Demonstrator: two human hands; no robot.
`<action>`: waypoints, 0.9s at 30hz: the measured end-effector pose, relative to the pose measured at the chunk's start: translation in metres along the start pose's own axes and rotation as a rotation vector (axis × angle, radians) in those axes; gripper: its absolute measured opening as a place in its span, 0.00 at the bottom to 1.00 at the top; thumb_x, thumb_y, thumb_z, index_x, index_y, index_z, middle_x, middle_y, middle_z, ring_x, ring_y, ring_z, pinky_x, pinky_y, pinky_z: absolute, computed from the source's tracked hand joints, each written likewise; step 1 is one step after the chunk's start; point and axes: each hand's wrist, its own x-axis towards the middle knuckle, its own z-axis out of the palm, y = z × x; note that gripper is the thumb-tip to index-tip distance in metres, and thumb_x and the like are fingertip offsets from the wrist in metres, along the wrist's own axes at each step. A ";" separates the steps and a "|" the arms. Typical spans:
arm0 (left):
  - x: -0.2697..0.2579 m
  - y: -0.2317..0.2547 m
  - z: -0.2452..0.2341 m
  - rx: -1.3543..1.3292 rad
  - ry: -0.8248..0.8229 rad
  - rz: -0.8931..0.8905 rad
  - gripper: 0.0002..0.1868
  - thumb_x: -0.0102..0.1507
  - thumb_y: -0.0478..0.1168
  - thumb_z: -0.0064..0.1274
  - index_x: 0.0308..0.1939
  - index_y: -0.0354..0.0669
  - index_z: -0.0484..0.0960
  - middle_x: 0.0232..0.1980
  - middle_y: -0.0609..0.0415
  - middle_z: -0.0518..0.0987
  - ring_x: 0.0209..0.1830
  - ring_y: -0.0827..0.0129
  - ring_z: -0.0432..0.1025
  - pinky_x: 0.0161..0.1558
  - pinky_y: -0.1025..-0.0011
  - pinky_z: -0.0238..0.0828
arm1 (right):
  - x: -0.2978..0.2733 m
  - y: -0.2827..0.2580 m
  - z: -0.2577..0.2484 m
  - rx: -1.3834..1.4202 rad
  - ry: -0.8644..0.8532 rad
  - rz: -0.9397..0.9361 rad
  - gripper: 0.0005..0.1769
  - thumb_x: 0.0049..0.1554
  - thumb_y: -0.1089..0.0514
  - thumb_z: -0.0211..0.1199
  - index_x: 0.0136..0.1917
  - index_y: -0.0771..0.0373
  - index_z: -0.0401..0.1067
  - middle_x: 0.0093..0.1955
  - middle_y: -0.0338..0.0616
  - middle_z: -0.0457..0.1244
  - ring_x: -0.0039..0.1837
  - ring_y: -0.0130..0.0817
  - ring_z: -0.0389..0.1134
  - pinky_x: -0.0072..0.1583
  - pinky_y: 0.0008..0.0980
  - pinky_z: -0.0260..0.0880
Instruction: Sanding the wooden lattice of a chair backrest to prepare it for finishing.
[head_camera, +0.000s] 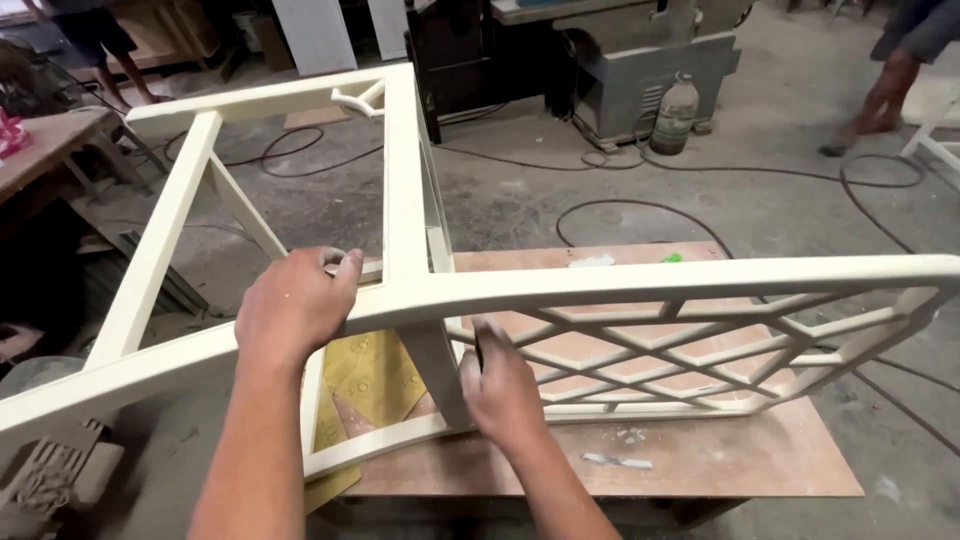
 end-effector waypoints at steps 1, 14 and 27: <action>-0.001 0.000 0.000 0.000 0.002 0.000 0.28 0.70 0.60 0.33 0.60 0.56 0.82 0.52 0.45 0.84 0.54 0.44 0.76 0.50 0.46 0.73 | -0.011 -0.007 -0.010 0.001 0.000 -0.002 0.29 0.60 0.54 0.46 0.72 0.64 0.64 0.69 0.56 0.63 0.69 0.55 0.64 0.67 0.51 0.63; -0.001 -0.004 0.003 -0.026 0.016 -0.030 0.27 0.69 0.60 0.33 0.60 0.60 0.83 0.51 0.45 0.84 0.54 0.42 0.75 0.50 0.47 0.71 | -0.029 -0.015 -0.009 0.118 -0.003 -0.032 0.29 0.63 0.53 0.47 0.77 0.53 0.58 0.78 0.42 0.56 0.79 0.42 0.56 0.75 0.45 0.56; -0.002 0.000 0.000 -0.036 0.004 -0.043 0.26 0.69 0.60 0.32 0.55 0.60 0.85 0.47 0.45 0.84 0.52 0.42 0.75 0.49 0.48 0.70 | -0.038 0.048 0.051 -0.167 0.392 -0.344 0.38 0.67 0.60 0.52 0.84 0.43 0.42 0.87 0.33 0.44 0.24 0.17 0.44 0.28 0.17 0.46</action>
